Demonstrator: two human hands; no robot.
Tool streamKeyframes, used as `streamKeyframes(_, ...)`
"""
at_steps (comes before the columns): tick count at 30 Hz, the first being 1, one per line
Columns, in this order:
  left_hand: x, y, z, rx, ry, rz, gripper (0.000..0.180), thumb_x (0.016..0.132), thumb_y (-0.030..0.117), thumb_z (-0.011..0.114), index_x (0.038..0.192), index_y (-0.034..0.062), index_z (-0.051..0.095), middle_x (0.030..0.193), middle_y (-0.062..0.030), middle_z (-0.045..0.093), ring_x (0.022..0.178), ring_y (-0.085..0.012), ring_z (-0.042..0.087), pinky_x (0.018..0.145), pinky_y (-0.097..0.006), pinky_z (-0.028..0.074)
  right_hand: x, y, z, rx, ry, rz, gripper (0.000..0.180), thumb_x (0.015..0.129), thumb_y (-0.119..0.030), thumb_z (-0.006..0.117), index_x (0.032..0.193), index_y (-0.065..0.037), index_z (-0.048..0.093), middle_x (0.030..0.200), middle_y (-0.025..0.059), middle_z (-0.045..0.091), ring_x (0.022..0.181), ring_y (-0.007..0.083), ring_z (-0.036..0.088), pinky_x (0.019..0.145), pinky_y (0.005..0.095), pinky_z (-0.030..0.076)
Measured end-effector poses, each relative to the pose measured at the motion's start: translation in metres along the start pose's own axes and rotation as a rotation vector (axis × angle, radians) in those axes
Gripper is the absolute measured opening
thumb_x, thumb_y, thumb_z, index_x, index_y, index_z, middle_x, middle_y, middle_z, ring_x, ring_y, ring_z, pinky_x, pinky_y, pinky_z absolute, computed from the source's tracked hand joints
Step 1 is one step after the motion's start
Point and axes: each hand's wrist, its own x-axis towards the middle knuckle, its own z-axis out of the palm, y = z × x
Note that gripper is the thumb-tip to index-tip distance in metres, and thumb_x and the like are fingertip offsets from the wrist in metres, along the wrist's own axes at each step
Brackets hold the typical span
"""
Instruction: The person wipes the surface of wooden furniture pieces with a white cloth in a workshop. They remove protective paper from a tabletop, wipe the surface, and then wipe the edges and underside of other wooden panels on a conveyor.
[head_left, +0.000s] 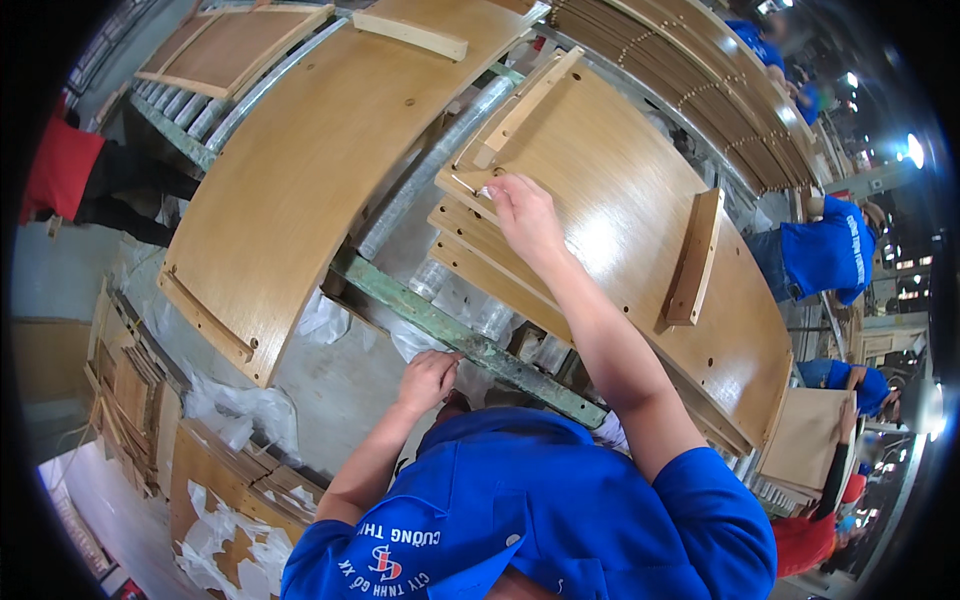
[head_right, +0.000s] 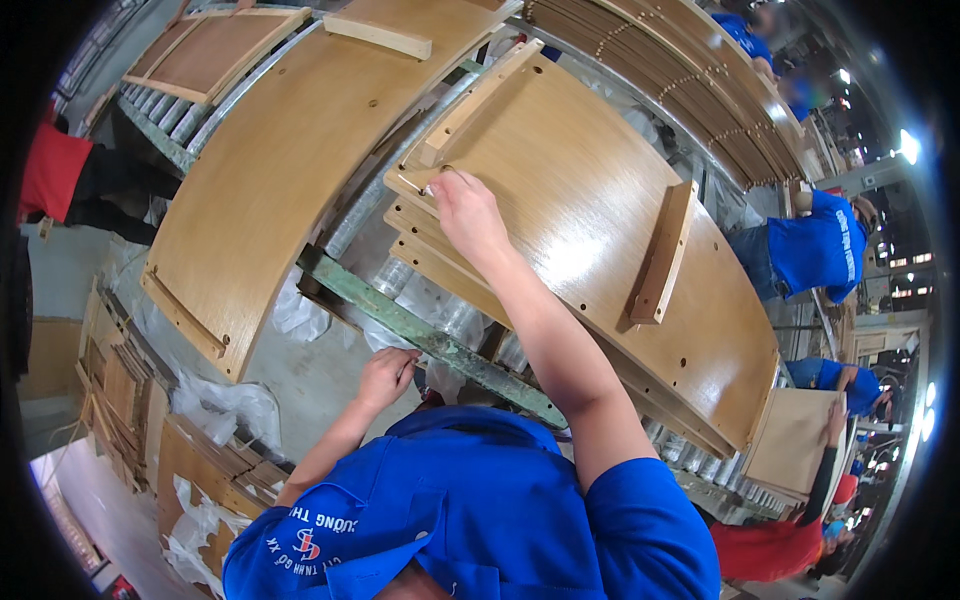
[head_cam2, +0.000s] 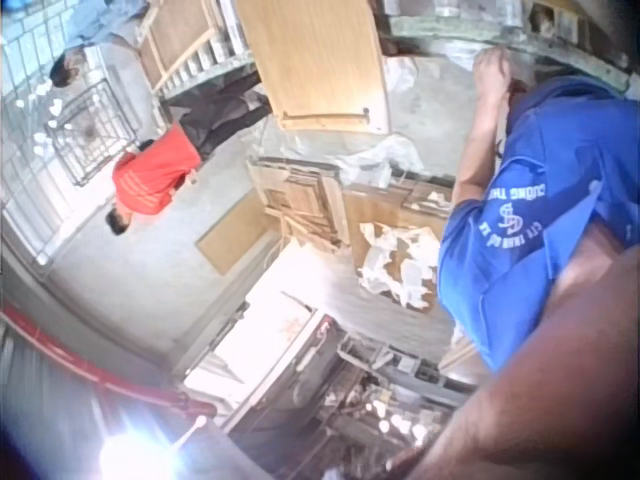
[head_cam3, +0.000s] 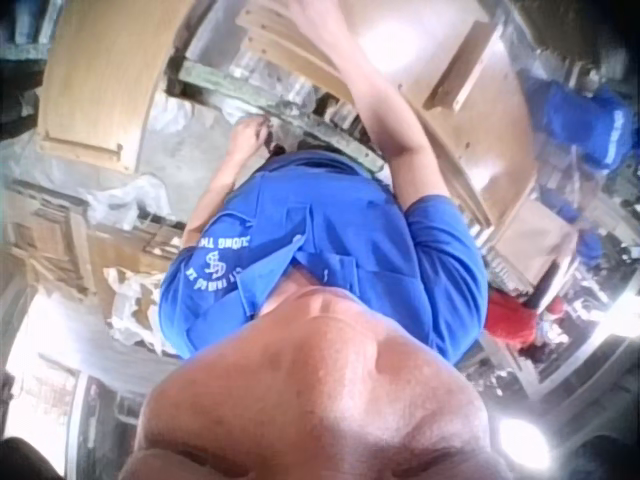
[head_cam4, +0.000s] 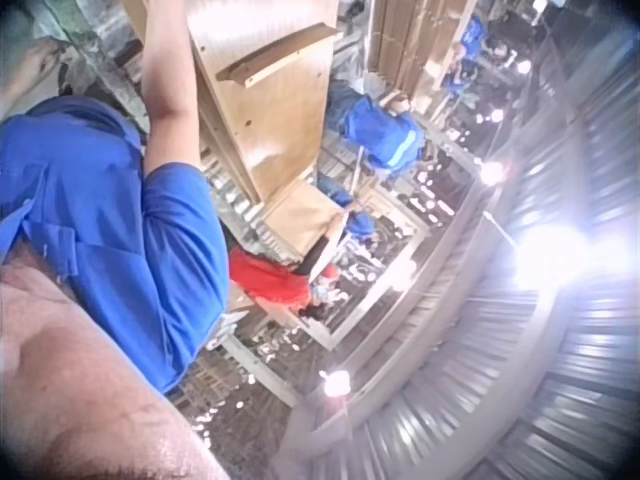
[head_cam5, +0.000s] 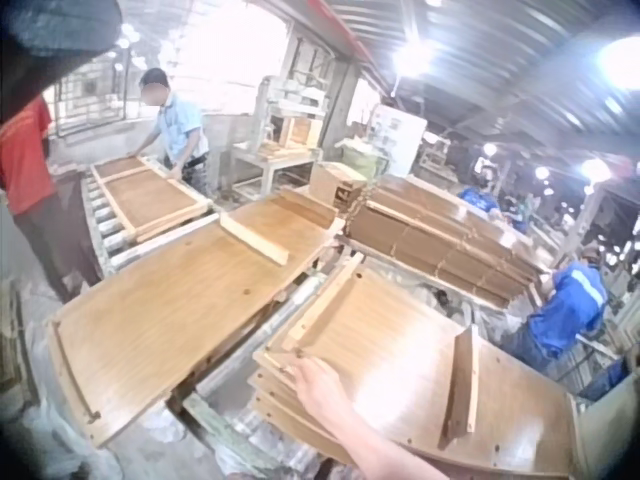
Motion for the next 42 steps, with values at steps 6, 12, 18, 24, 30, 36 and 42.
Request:
streamKeyframes(6,-0.002,0.002,0.003,-0.045,-0.035,0.001,0.013,0.077,0.003,0.058,0.089,0.0029,0.065,0.08,-0.0099,0.065,0.074,-0.0272,0.062,0.07,-0.037,0.05,-0.001,0.0,-0.003,0.01,0.005,-0.015,0.014,0.088,-0.011,0.052,0.09,0.0,0.059,0.085,0.0171,0.058,0.082,0.0347,0.056,0.073,0.0401,0.045)
streamKeyframes(12,-0.012,-0.004,0.002,-0.016,-0.079,-0.059,0.013,0.078,0.003,0.058,0.089,0.0025,0.065,0.08,-0.012,0.065,0.076,-0.0294,0.062,0.071,-0.038,0.049,-0.03,0.008,-0.029,-0.019,-0.034,0.073,0.013,0.087,-0.011,0.052,0.088,0.001,0.057,0.09,0.018,0.058,0.089,0.0365,0.055,0.078,0.0429,0.046)
streamKeyframes(18,-0.008,-0.009,0.002,0.007,-0.168,-0.063,0.014,0.079,0.006,0.057,0.091,0.0034,0.064,0.084,-0.0122,0.065,0.079,-0.029,0.062,0.075,-0.039,0.049,-0.078,0.027,-0.069,-0.032,0.031,0.118,0.01,0.086,-0.008,0.053,0.09,0.0,0.058,0.087,0.0165,0.058,0.085,0.0352,0.056,0.073,0.041,0.046)
streamKeyframes(24,0.008,-0.003,0.009,0.017,-0.256,-0.012,0.015,0.081,0.007,0.057,0.093,0.0033,0.064,0.085,-0.0137,0.065,0.08,-0.0307,0.062,0.074,-0.039,0.049,-0.136,0.042,-0.107,-0.101,0.083,0.253,0.01,0.087,-0.007,0.052,0.091,0.0,0.059,0.086,0.0154,0.059,0.082,0.033,0.058,0.072,0.0384,0.047)
streamKeyframes(30,0.026,0.005,0.019,-0.022,-0.347,0.007,0.015,0.083,0.01,0.055,0.093,0.0036,0.065,0.086,-0.0132,0.065,0.081,-0.0308,0.062,0.074,-0.039,0.049,-0.181,0.054,-0.138,-0.112,0.175,0.33,0.009,0.086,-0.006,0.052,0.09,-0.001,0.058,0.086,0.0152,0.057,0.085,0.0334,0.056,0.075,0.04,0.045)
streamKeyframes(36,0.032,0.013,0.025,-0.018,-0.375,0.039,0.015,0.084,0.011,0.055,0.094,0.0052,0.065,0.086,-0.013,0.065,0.082,-0.0309,0.062,0.074,-0.038,0.049,-0.191,0.058,-0.144,-0.137,0.234,0.262,0.007,0.085,-0.006,0.054,0.088,-0.002,0.058,0.084,0.0139,0.055,0.084,0.032,0.055,0.074,0.0392,0.045)
streamKeyframes(42,0.024,0.016,0.025,-0.029,-0.422,-0.027,0.016,0.084,0.011,0.055,0.094,0.0041,0.065,0.087,-0.0135,0.065,0.083,-0.0308,0.062,0.076,-0.038,0.049,-0.192,0.06,-0.145,-0.236,0.248,0.175,0.006,0.083,-0.004,0.054,0.088,-0.003,0.058,0.083,0.0132,0.055,0.082,0.0318,0.055,0.072,0.0403,0.046)
